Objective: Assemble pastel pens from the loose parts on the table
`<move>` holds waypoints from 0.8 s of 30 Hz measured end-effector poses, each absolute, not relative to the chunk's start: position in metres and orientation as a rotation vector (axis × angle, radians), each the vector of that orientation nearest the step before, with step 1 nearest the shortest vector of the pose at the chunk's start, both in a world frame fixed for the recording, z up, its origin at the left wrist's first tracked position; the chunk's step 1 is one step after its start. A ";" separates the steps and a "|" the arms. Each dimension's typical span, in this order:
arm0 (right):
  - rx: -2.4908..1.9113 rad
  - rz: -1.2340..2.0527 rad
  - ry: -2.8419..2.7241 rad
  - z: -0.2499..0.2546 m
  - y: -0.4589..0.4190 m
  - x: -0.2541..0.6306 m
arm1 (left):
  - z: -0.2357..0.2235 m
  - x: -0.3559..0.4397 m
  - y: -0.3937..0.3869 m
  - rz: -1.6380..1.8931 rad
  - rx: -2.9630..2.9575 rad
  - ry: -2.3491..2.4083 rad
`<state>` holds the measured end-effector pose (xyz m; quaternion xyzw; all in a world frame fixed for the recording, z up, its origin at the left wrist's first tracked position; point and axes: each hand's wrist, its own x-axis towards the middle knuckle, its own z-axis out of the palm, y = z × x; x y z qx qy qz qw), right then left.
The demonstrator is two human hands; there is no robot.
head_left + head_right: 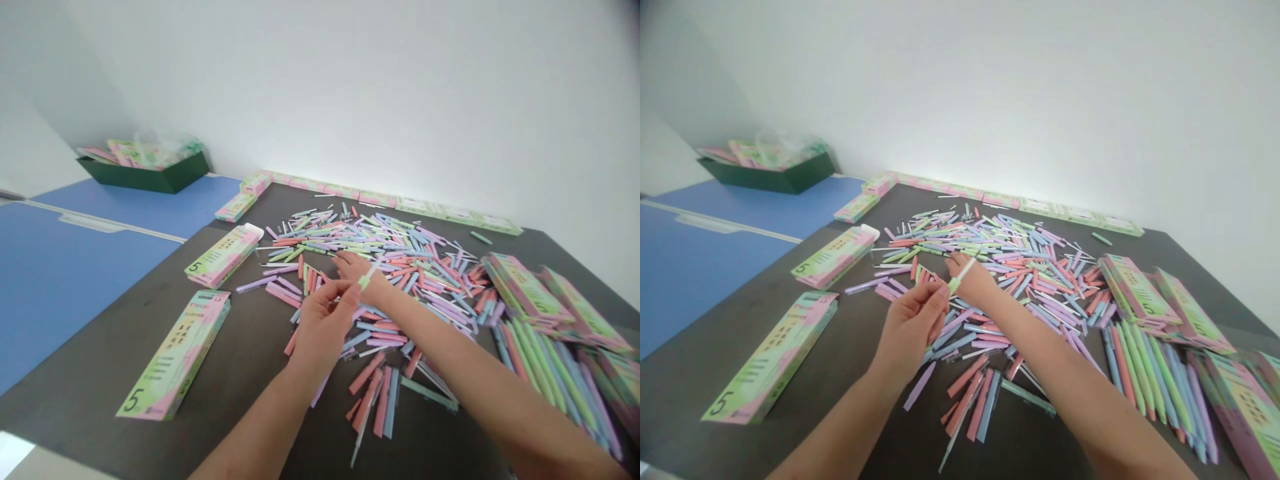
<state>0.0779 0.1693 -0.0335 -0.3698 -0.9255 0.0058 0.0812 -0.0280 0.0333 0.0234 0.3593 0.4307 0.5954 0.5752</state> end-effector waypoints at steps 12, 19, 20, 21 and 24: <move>-0.815 0.271 -2.881 -0.045 0.139 0.034 | 0.020 -0.006 0.022 1.243 1.126 1.067; -0.896 0.208 -2.849 -0.051 0.149 0.076 | 0.015 0.000 0.016 1.218 1.190 1.006; -0.892 0.213 -2.844 -0.051 0.150 0.082 | 0.015 0.001 0.014 1.200 1.187 1.006; -0.885 0.215 -2.838 -0.051 0.151 0.087 | 0.015 0.002 0.013 1.182 1.186 1.008; -0.890 0.183 -2.796 -0.049 0.151 0.099 | 0.016 0.004 0.010 1.146 1.216 1.004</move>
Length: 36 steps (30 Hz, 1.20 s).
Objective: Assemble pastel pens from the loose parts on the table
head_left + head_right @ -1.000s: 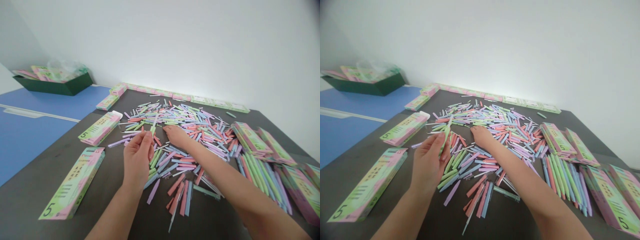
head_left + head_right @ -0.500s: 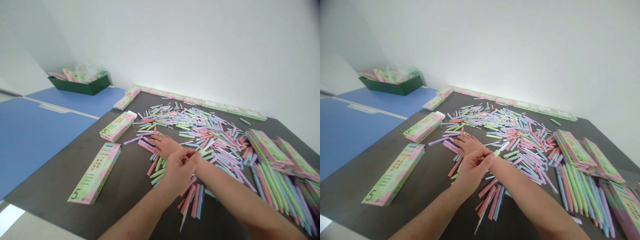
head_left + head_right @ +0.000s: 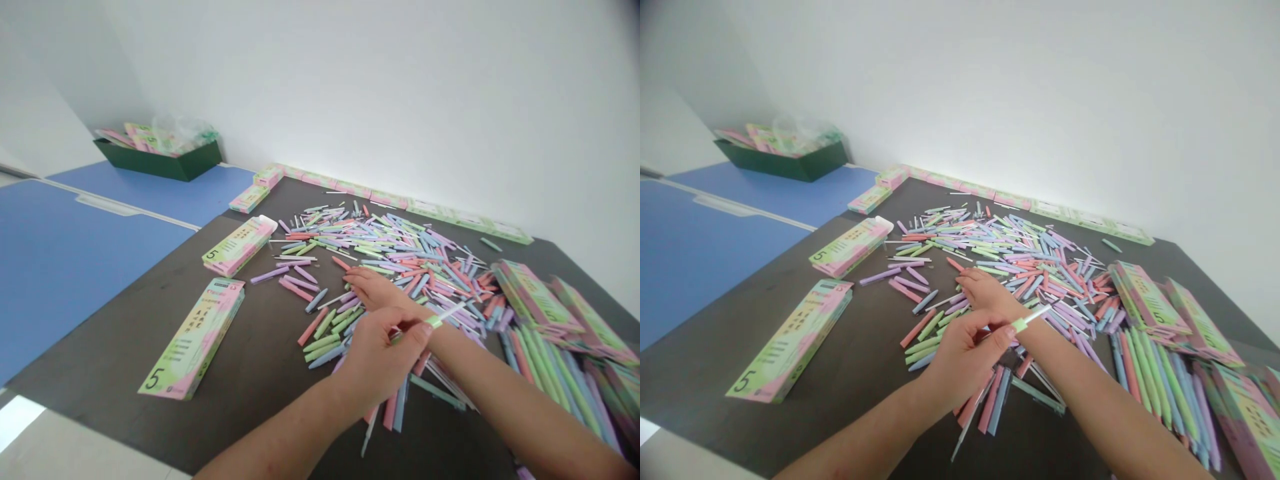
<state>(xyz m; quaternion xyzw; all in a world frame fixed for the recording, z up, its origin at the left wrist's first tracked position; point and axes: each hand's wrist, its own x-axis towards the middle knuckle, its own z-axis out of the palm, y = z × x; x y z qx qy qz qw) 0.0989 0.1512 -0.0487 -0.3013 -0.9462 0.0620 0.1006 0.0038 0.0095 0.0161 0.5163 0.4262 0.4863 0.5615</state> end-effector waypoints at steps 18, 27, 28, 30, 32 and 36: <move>-0.899 0.194 -2.724 -0.036 0.154 0.061 | 0.021 0.005 0.007 1.181 1.237 0.973; -0.864 0.205 -2.844 -0.039 0.149 0.031 | 0.020 0.002 0.010 1.235 1.231 1.016; -0.858 0.210 -2.849 -0.039 0.149 0.036 | 0.021 0.002 0.010 1.222 1.218 1.012; -0.837 0.217 -2.860 -0.040 0.148 0.048 | 0.021 0.003 0.008 1.197 1.210 0.996; -0.825 0.233 -2.855 -0.040 0.144 0.060 | 0.021 0.004 0.006 1.177 1.245 0.977; -0.723 0.325 -2.801 -0.031 0.124 0.074 | 0.022 0.005 0.005 1.170 1.327 0.960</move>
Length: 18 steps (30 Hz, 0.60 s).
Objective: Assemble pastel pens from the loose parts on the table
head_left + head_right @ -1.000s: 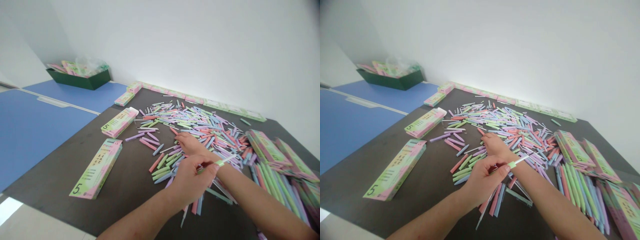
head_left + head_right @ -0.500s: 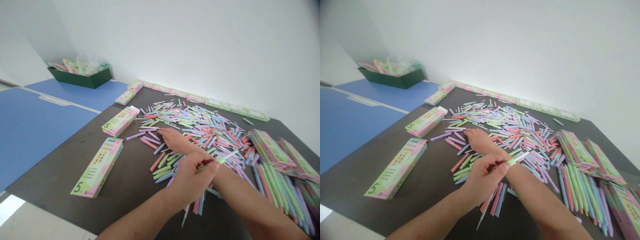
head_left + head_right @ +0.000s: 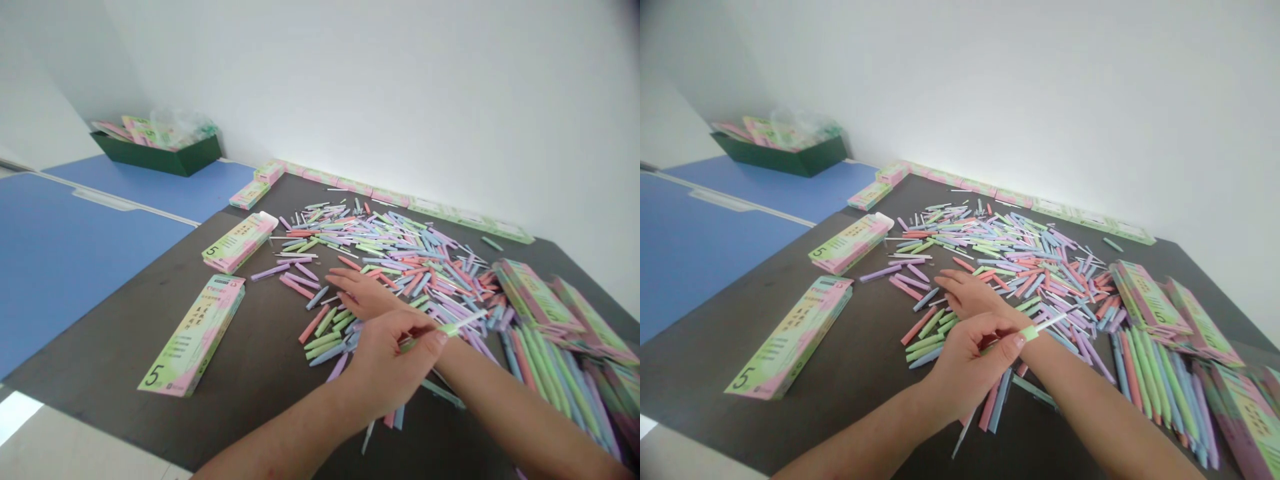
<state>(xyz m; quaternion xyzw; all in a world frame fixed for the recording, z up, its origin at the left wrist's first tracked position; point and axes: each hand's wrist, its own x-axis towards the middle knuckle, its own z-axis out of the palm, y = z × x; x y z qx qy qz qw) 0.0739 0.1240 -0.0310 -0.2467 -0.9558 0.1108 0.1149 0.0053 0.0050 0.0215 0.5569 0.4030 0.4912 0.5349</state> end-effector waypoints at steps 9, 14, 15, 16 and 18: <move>-0.687 0.266 -2.888 -0.035 0.113 0.078 | 0.021 0.006 0.004 1.125 1.390 0.963; -0.897 0.158 -2.783 -0.044 0.138 0.095 | 0.027 0.005 0.004 1.109 1.397 1.038; -0.930 0.153 -2.755 -0.045 0.141 0.098 | 0.027 0.005 0.004 1.109 1.402 1.038; -0.951 0.150 -2.731 -0.046 0.143 0.101 | 0.027 0.005 0.004 1.107 1.408 1.035; -0.961 0.140 -2.681 -0.047 0.145 0.104 | 0.027 0.005 0.004 1.101 1.416 1.019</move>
